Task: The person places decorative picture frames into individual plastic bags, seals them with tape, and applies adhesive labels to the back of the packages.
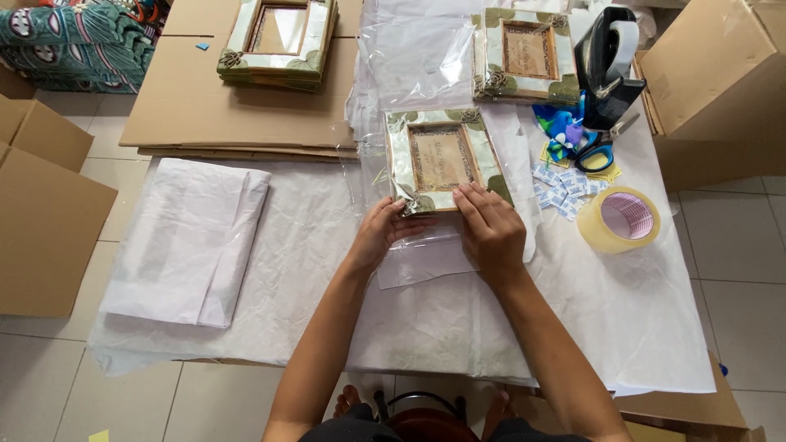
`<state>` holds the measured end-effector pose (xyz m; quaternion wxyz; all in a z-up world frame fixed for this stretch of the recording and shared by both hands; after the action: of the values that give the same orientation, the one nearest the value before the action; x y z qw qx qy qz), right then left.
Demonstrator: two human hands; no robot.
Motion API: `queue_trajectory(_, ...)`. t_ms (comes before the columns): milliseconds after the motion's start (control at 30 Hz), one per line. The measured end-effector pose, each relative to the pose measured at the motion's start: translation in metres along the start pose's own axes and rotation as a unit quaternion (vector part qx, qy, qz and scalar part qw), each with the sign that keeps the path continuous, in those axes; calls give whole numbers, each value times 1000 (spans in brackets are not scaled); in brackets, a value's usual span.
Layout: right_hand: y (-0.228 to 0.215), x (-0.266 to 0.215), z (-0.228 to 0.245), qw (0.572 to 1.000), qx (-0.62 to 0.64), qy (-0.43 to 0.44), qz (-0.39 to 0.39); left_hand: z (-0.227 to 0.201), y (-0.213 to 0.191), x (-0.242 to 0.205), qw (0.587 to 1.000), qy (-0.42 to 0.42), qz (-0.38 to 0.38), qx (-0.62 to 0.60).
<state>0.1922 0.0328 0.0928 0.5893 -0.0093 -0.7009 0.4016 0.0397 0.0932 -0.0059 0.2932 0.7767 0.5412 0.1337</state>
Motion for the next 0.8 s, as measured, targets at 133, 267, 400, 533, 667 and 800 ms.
queue_trajectory(133, -11, 6, -2, 999, -29, -23, -28, 9, 3, 3, 996, -14, 33, -77)
queue_trajectory(267, -46, 17, -9, 993, -19, 39, -111, 19, 0, 7, 998, -28, 42, -24)
queue_trajectory(400, -64, -8, -42, 961, 77, 201, -173, 14, 0, 3, 999, -17, 32, 10)
queue_trajectory(533, -44, -30, -63, 866, 302, 352, -186, 28, -20, 15, 1000, -4, 13, 12)
queue_trajectory(667, -6, -51, -71, 754, 445, 457, -160, -7, -36, 11, 984, 121, -74, -105)
queue_trajectory(800, 28, -76, -76, 682, 487, 530, -133, -47, -54, -16, 942, 195, -249, -116)
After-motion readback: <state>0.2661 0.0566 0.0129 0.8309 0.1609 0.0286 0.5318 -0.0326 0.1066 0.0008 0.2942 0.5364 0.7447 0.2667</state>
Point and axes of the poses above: each hand's wrist, its own x-axis towards the middle knuckle, its own y-axis out of the palm, z = x × y, the point moved 10 cm from there along x, towards the middle knuckle, and after that the axes turned 4 degrees about x, right-handed, at the moved point
